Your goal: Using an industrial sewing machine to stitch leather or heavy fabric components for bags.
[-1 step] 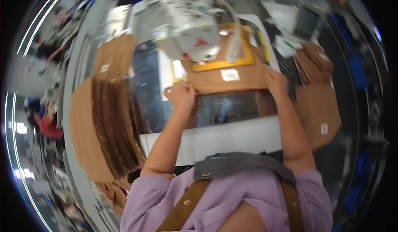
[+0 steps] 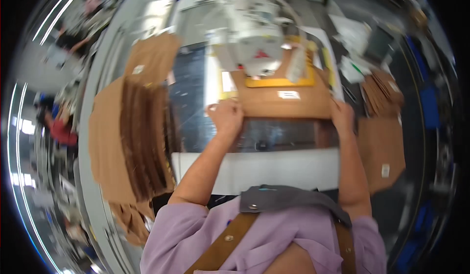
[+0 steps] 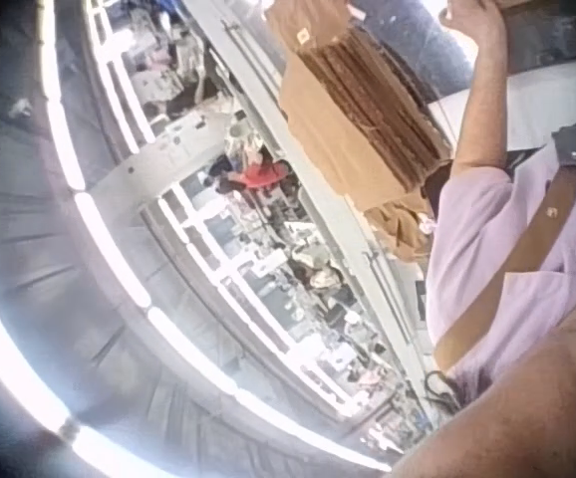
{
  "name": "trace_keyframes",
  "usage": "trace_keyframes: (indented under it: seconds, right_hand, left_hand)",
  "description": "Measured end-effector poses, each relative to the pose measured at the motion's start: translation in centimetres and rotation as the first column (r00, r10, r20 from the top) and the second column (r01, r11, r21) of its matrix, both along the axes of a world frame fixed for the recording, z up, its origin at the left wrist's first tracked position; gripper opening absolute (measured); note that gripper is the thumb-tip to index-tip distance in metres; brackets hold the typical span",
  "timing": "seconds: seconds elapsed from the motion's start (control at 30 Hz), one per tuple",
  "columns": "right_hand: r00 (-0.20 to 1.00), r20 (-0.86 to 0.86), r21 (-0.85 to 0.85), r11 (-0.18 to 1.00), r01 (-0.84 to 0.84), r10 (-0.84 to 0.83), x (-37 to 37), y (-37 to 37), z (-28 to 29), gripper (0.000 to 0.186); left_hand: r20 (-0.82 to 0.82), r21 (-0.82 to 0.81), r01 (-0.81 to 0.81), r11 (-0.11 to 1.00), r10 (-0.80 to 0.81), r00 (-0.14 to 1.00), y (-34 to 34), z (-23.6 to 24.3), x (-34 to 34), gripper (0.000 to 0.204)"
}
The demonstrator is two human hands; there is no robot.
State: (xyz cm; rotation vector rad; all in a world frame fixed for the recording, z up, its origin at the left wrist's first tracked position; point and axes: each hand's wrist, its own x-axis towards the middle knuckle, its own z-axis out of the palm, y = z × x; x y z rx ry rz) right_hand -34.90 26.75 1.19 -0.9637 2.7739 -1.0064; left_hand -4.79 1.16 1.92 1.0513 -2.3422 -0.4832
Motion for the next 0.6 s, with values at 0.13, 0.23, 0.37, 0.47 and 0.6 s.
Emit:
trace_keyframes:
  seconds: [0.13, 0.23, 0.37, 0.47, 0.6]
  right_hand:
    - [0.997, 0.052, 0.055, 0.996, -0.065, 0.062, 3.5, 5.3, 3.0, 0.028]
    - [0.957, 0.285, 0.110, 0.994, 0.013, -0.044, 6.5, 6.5, 4.8, 0.028]
    - [0.884, 0.466, -0.250, 0.963, 0.099, 0.030, 7.3, 8.8, 2.3, 0.028]
    - [0.843, 0.537, -0.307, 0.922, 0.235, -0.036, 7.6, 8.3, 1.7, 0.027]
    - [0.961, 0.275, -0.371, 0.918, 0.141, -0.037, 7.0, 6.6, 1.8, 0.021]
  left_hand:
    - [0.126, 0.167, 0.167, 0.972, -0.189, 0.974, 4.7, 0.4, 4.9, 0.021]
    - [0.066, 0.278, 0.244, 0.929, -0.272, 0.960, 8.9, 1.4, 8.5, 0.019]
    - [0.035, 0.269, 0.329, 0.905, -0.350, 0.936, 12.7, 1.1, 10.0, 0.021]
    - [0.135, 0.379, 0.407, 0.831, -0.485, 0.864, 14.3, 0.6, 9.8, 0.030]
    - [0.164, 0.258, 0.535, 0.804, -0.582, 0.796, 15.2, 1.5, 8.5, 0.028]
